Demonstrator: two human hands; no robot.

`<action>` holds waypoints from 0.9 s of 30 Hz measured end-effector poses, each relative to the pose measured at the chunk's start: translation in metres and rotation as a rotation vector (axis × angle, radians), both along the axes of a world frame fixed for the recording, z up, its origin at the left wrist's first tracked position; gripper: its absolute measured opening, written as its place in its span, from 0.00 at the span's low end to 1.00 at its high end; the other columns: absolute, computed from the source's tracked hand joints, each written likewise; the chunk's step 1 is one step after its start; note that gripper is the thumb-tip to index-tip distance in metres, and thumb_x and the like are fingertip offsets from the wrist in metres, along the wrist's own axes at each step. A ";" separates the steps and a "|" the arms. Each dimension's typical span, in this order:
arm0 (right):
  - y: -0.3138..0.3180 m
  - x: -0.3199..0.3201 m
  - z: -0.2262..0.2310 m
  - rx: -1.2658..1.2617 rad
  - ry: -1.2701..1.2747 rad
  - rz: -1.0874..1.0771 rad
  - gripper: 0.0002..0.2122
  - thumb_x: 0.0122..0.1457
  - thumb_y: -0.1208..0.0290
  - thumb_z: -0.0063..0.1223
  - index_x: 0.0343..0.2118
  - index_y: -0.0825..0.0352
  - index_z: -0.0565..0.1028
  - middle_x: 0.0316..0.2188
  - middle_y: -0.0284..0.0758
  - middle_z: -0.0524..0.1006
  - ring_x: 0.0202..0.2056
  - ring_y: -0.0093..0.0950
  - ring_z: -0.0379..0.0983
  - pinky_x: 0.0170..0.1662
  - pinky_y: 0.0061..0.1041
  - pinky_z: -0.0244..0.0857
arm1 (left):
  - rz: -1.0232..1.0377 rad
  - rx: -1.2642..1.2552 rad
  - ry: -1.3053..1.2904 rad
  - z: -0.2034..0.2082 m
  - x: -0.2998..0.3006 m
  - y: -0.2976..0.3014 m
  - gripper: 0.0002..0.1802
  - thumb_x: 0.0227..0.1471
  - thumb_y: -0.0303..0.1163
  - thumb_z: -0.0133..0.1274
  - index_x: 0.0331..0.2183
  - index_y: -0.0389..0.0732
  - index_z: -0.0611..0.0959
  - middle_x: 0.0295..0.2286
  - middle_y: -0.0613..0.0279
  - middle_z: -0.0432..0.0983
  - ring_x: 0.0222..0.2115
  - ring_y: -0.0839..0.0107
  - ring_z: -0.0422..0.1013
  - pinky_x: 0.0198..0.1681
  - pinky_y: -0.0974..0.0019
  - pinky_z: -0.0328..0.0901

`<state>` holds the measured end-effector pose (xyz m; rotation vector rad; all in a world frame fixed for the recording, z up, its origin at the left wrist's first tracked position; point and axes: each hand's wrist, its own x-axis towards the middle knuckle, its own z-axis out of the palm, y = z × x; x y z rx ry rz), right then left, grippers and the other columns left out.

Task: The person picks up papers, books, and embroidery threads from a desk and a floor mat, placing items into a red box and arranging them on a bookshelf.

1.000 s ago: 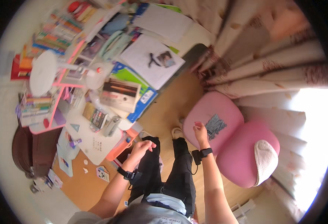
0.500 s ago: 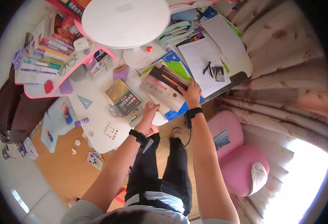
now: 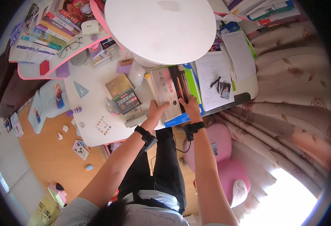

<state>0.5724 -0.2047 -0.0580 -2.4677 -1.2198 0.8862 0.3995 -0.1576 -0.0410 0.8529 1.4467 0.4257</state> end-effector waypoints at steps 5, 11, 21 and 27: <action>-0.001 0.025 0.009 -0.005 0.367 -0.036 0.29 0.48 0.50 0.50 0.40 0.77 0.66 0.35 0.53 0.70 0.40 0.43 0.67 0.42 0.32 0.60 | -0.003 0.130 0.023 0.023 0.026 -0.009 0.31 0.34 0.39 0.58 0.37 0.30 0.65 0.28 0.43 0.72 0.29 0.54 0.71 0.31 0.60 0.65; -0.004 0.049 0.064 0.175 0.825 0.147 0.26 0.51 0.58 0.50 0.48 0.72 0.62 0.43 0.39 0.68 0.45 0.28 0.64 0.48 0.24 0.56 | 0.022 0.101 -0.118 0.072 0.011 -0.030 0.30 0.36 0.33 0.57 0.42 0.33 0.65 0.33 0.52 0.71 0.35 0.64 0.69 0.38 0.67 0.63; -0.034 -0.057 0.107 -0.294 1.184 0.563 0.17 0.41 0.82 0.54 0.37 0.67 0.68 0.27 0.30 0.71 0.30 0.23 0.69 0.35 0.21 0.64 | 0.218 0.157 -0.476 0.149 -0.144 -0.152 0.41 0.36 0.24 0.55 0.53 0.37 0.55 0.45 0.59 0.60 0.47 0.71 0.56 0.50 0.68 0.52; -0.063 -0.193 0.117 -0.345 1.003 1.200 0.21 0.53 0.64 0.49 0.46 0.71 0.64 0.41 0.36 0.70 0.43 0.28 0.65 0.46 0.25 0.58 | 0.794 0.098 -0.670 0.144 -0.212 -0.298 0.38 0.40 0.24 0.52 0.53 0.37 0.55 0.47 0.56 0.60 0.48 0.68 0.58 0.51 0.64 0.54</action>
